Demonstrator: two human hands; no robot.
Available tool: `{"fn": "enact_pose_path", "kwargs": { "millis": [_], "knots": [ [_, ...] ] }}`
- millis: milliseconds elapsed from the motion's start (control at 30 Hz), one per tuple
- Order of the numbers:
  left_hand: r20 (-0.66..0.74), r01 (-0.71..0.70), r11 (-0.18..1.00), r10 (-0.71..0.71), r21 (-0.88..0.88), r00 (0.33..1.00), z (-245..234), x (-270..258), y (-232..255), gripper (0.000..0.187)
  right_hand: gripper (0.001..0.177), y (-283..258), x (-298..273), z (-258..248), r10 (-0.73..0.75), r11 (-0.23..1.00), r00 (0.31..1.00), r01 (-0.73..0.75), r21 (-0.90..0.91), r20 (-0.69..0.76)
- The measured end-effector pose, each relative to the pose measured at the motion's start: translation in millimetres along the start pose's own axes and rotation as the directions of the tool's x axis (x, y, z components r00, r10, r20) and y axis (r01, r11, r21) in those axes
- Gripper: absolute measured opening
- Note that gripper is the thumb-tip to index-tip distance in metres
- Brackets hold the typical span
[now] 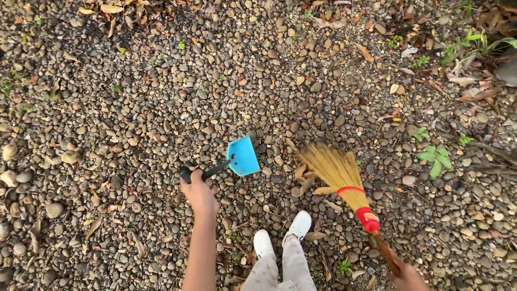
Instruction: Sweeping dry leaves from a gravel path into a small blue dustpan using a broom.
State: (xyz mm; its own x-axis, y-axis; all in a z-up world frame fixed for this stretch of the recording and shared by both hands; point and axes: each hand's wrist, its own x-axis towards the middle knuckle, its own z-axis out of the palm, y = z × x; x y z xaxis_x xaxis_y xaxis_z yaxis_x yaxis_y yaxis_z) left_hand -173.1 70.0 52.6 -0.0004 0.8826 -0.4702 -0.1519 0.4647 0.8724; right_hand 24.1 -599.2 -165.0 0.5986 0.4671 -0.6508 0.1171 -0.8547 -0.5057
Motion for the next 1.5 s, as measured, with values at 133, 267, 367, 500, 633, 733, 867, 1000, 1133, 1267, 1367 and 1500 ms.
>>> {"fn": "enact_pose_path", "kwargs": {
  "millis": [133,267,367,500,633,733,867,1000,1133,1267,1367,1500],
  "knots": [
    [0.065,0.018,0.998,-0.022,0.060,0.998,32,-8,-18,0.014,0.083,-8,-34,-23,0.314,0.902,0.947,-0.319,0.292,0.066],
    [0.085,-0.022,0.984,0.007,0.177,0.996,69,-16,-48,0.016,0.085,-7,-43,-28,0.456,0.741,0.890,-0.394,0.544,0.024],
    [0.135,-0.150,0.967,0.124,0.207,0.983,84,-5,-97,0.016,0.080,-57,-38,-48,0.489,0.705,0.872,-0.413,0.576,0.027],
    [0.167,-0.122,0.973,0.089,0.197,0.982,118,-35,-88,0.017,0.075,-42,-9,-42,0.487,0.733,0.873,-0.420,0.535,0.019],
    [0.170,-0.079,0.972,0.041,0.223,0.985,130,-37,-114,0.017,0.074,-52,5,-23,0.579,0.634,0.812,-0.504,0.587,0.073],
    [0.169,-0.125,0.957,0.081,0.264,0.982,137,-38,-122,0.019,0.066,-51,9,6,0.547,0.588,0.825,-0.500,0.636,0.142],
    [0.177,-0.228,0.918,0.177,0.325,0.968,154,-38,-142,0.022,0.086,-88,-7,39,0.561,0.574,0.806,-0.544,0.611,0.191],
    [0.151,-0.221,0.934,0.185,0.279,0.971,177,-44,-144,0.026,0.086,-165,-32,51,0.548,0.594,0.812,-0.547,0.589,0.202],
    [0.097,-0.197,0.937,0.177,0.287,0.979,186,-45,-147,0.033,0.085,-208,-44,74,0.449,0.547,0.821,-0.564,0.619,0.352],
    [0.131,-0.207,0.937,0.176,0.282,0.976,186,-46,-145,0.033,0.086,-244,-55,85,0.412,0.463,0.818,-0.568,0.681,0.402],
    [0.125,-0.199,0.936,0.170,0.289,0.978,188,-46,-144,0.034,0.085,-226,-64,67,0.337,0.358,0.843,-0.527,0.771,0.420],
    [0.099,-0.236,0.922,0.216,0.308,0.971,192,-39,-156,0.033,0.084,-207,-86,31,0.338,0.284,0.848,-0.505,0.815,0.408]
  ]
}}
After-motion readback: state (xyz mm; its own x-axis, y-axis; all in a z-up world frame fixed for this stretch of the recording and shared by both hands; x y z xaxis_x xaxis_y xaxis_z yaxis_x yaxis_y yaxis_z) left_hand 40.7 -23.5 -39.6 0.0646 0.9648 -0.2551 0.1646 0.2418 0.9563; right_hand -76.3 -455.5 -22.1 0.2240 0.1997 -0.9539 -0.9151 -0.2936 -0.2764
